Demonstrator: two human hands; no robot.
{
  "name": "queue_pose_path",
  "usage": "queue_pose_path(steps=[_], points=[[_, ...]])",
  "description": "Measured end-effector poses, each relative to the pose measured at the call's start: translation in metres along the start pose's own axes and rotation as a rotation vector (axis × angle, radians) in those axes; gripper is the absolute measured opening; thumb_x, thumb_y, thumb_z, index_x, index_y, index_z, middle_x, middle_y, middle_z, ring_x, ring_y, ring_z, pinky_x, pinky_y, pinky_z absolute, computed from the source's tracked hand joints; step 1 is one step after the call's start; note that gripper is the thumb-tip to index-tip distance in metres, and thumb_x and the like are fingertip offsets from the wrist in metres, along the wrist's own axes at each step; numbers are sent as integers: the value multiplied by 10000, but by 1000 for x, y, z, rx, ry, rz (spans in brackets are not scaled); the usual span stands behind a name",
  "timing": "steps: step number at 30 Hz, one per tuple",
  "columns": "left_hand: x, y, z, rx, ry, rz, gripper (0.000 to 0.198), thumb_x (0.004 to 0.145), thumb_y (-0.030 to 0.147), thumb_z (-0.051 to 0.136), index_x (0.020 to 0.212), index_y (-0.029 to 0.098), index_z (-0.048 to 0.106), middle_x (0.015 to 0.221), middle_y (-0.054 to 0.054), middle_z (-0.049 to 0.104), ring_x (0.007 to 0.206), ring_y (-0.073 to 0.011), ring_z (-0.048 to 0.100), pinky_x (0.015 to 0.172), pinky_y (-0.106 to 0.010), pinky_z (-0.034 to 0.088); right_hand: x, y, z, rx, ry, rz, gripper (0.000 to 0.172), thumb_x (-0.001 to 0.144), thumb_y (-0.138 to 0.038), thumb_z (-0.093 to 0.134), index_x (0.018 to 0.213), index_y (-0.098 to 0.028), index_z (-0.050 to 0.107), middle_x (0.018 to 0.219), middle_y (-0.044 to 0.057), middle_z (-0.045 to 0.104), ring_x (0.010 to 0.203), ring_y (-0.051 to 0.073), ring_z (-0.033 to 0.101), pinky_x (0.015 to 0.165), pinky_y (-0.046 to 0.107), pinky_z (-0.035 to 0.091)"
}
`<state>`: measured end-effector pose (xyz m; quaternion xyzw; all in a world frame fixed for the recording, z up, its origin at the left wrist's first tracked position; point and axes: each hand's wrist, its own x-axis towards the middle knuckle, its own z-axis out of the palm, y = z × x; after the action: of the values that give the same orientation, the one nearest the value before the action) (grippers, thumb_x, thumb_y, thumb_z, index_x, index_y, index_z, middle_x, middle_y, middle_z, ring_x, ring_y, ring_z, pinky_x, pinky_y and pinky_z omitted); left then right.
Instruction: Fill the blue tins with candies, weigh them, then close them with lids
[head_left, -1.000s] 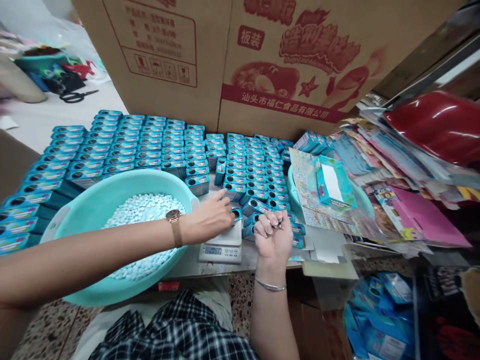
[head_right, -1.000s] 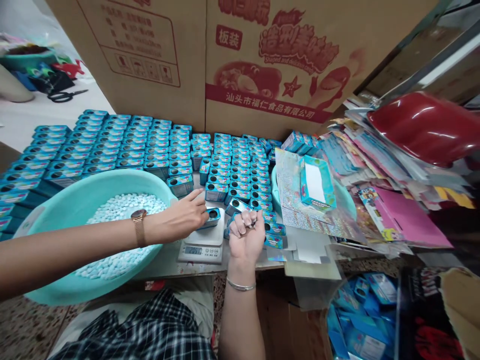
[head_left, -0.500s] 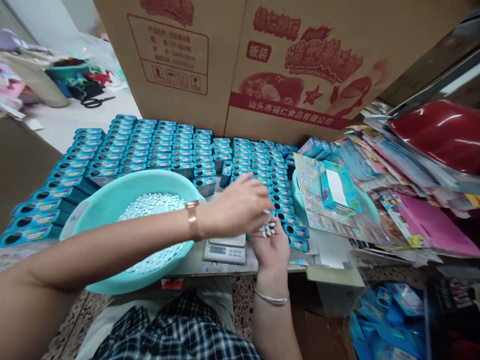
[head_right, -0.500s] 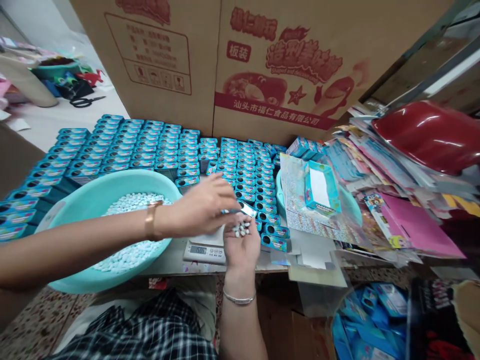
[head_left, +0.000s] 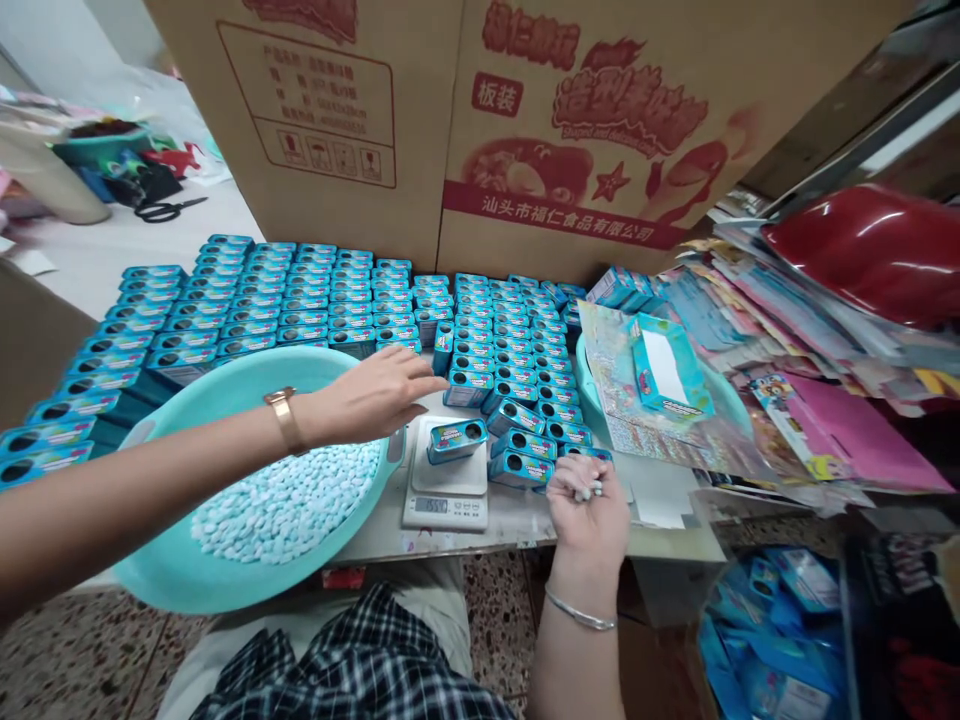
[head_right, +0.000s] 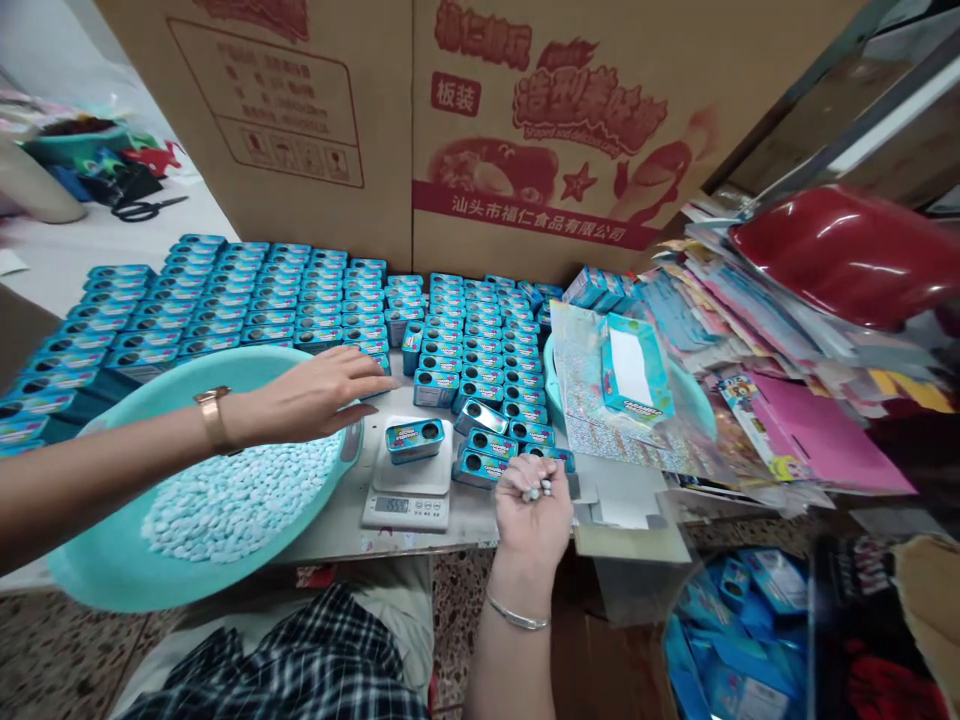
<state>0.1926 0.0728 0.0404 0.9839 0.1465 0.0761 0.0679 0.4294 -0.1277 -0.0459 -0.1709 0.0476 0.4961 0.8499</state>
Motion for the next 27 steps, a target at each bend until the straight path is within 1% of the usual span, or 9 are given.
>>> queue_pose_path(steps=[3, 6, 9, 11, 13, 15, 20, 24, 27], points=[[8, 16, 19, -41, -32, -53, 495, 895, 480, 525, 1295, 190, 542, 1084, -113, 654, 1010, -263, 570, 916, -402, 384, 4, 15, 5, -63, 59, -12, 284, 754, -121, 643, 674, -198, 382, 569, -86, 454, 562, 58, 530, 531, 151, 497], [9, 35, 48, -53, -68, -139, 725, 751, 620, 645, 1270, 130, 515, 1066, -144, 664, 1008, -308, 589, 938, -457, 385, 8, 32, 9, -106, 127, -34, 240, 783, -177, 637, 675, -198, 425, 576, -80, 485, 574, 70, 554, 573, 195, 542], [7, 45, 74, -67, -83, -192, 505, 763, 463, 689, 1118, 123, 571, 983, -126, 679, 981, -304, 609, 1021, -527, 327, 12, 44, 11, -106, 214, -80, 192, 819, -224, 623, 695, -199, 478, 618, -64, 555, 613, 80, 606, 674, 253, 594], [8, 45, 78, -102, -47, -217, 313, 782, 328, 663, 1034, 157, 592, 928, -90, 681, 954, -276, 619, 1054, -532, 304, 12, 49, 13, -102, 262, -90, 184, 838, -250, 614, 702, -200, 501, 656, -46, 607, 678, 96, 652, 780, 309, 606], [13, 44, 68, -126, 21, -223, 281, 757, 273, 659, 1018, 188, 603, 925, -71, 672, 949, -264, 614, 1051, -525, 315, 11, 51, 16, -98, 295, -82, 186, 859, -271, 593, 704, -199, 518, 700, -19, 649, 747, 113, 683, 848, 343, 596], [20, 45, 45, -124, 81, -195, 339, 724, 246, 663, 1057, 208, 617, 944, -61, 651, 956, -263, 601, 1042, -522, 325, 10, 52, 19, -82, 322, -83, 180, 886, -275, 554, 727, -193, 546, 742, 6, 677, 793, 121, 695, 868, 346, 588], [45, 67, -11, -52, 138, -52, 317, 702, 191, 630, 1015, 217, 678, 876, -34, 583, 905, -232, 572, 1098, -536, 255, 15, 63, 26, -67, 270, -103, 122, 903, -260, 533, 851, -185, 613, 844, 11, 708, 842, 119, 698, 808, 311, 601], [54, 79, -7, 64, 64, 75, 263, 683, 160, 610, 926, 192, 706, 877, -54, 581, 902, -253, 553, 1128, -591, 163, 25, 78, 26, -55, 209, -110, 89, 887, -201, 553, 831, -188, 622, 788, -18, 697, 774, 94, 689, 766, 243, 593], [53, 76, 3, 40, 21, 23, 255, 684, 176, 607, 920, 195, 700, 879, -47, 579, 892, -247, 553, 1118, -595, 181, 27, 83, 27, -7, 272, -40, 140, 908, -197, 521, 816, -179, 624, 752, -7, 689, 728, 105, 688, 727, 245, 590]])
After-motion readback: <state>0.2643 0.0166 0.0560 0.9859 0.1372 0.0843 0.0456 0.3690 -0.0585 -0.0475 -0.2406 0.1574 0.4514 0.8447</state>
